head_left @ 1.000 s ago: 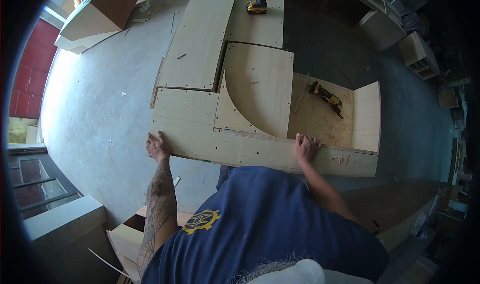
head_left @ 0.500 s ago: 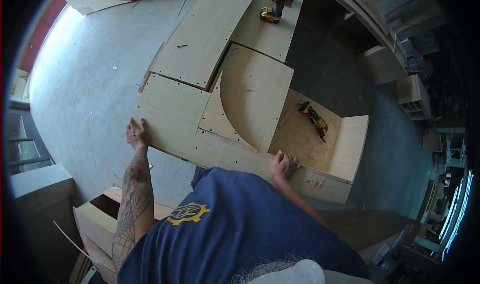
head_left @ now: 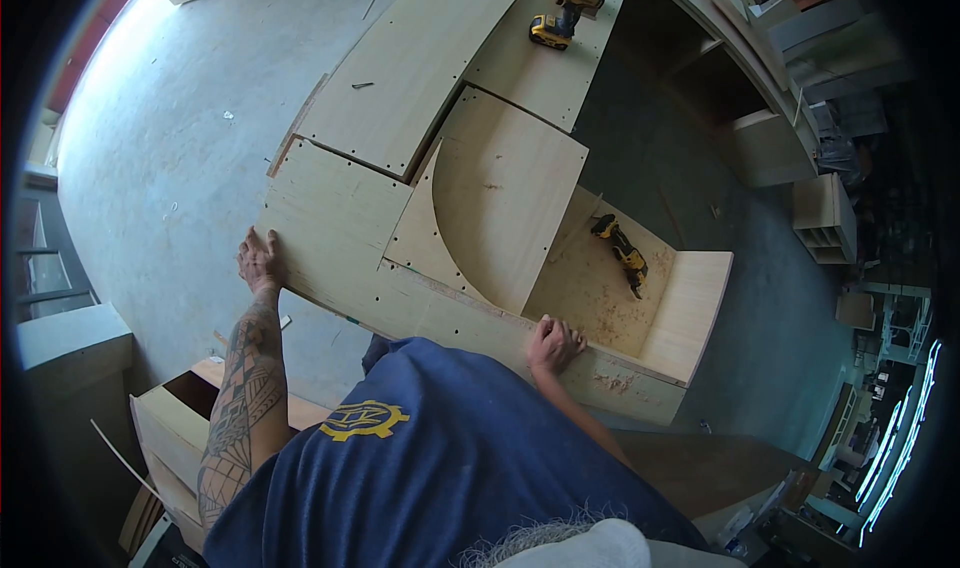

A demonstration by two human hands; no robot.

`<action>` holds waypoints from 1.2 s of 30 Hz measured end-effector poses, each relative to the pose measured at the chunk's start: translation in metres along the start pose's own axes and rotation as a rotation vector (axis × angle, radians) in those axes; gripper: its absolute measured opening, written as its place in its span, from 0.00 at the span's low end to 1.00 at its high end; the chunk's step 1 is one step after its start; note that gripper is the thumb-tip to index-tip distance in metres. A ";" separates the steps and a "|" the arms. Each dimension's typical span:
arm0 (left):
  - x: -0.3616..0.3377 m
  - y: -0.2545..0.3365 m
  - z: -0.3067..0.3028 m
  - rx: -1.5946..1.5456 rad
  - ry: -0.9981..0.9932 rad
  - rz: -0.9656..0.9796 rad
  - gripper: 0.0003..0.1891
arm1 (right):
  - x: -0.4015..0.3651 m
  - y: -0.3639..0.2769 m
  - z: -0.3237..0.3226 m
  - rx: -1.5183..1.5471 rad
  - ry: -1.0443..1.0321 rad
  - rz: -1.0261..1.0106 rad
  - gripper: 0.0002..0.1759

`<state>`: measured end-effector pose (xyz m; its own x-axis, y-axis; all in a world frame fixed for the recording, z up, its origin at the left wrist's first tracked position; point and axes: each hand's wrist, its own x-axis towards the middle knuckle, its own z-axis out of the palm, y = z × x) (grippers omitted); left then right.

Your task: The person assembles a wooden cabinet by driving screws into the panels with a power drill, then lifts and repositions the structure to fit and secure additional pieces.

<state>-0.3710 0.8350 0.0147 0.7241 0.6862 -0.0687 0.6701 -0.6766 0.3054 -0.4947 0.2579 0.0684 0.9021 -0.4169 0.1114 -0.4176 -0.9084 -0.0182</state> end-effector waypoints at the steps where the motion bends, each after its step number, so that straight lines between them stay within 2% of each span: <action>1: 0.000 -0.001 0.002 -0.017 0.000 -0.003 0.36 | 0.000 0.000 0.000 0.003 -0.004 0.006 0.21; 16: 0.003 -0.002 0.002 -0.011 -0.005 0.006 0.35 | -0.001 0.005 0.008 -0.001 0.016 -0.029 0.17; 36: 0.006 -0.006 0.008 -0.012 0.011 0.038 0.34 | 0.000 0.002 0.000 0.046 -0.019 0.032 0.17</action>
<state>-0.3699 0.8411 0.0052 0.7469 0.6633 -0.0461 0.6402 -0.6988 0.3191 -0.4950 0.2562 0.0682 0.8903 -0.4460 0.0914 -0.4414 -0.8948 -0.0669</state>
